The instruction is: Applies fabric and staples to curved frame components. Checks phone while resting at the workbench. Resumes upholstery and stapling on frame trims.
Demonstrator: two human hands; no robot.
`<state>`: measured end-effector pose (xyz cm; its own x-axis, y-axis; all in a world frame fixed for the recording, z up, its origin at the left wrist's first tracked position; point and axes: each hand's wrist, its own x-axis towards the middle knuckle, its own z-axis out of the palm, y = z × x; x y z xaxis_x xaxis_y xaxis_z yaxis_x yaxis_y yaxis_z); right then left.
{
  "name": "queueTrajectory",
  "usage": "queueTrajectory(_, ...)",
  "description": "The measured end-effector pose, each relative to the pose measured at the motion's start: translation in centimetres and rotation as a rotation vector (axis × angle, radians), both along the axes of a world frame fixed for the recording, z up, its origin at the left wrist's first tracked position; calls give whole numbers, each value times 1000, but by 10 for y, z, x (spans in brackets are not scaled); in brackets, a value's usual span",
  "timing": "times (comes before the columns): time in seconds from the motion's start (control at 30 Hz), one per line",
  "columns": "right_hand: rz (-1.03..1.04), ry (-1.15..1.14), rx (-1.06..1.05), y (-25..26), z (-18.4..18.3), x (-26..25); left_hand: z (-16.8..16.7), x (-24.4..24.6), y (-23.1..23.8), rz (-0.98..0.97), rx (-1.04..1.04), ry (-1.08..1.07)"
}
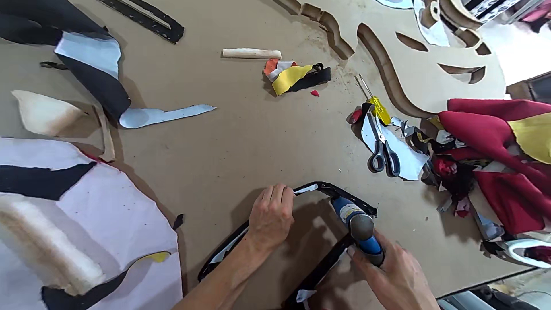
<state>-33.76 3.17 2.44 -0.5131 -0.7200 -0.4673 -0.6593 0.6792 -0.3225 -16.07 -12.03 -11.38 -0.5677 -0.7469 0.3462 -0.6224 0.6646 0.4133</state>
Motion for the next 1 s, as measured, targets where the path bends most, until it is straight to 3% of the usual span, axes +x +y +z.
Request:
queueTrajectory(0.37, -12, -85, 49, -44, 15, 31, 2, -9, 2, 79, 19, -65)
queueTrajectory(0.67, -106, -117, 22, -52, 10, 35, 12, -9, -4, 91, 280, -13)
queueTrajectory(1.0, -44, -117, 69, -58, 10, 44, 13, -8, -12, 46, 309, -25)
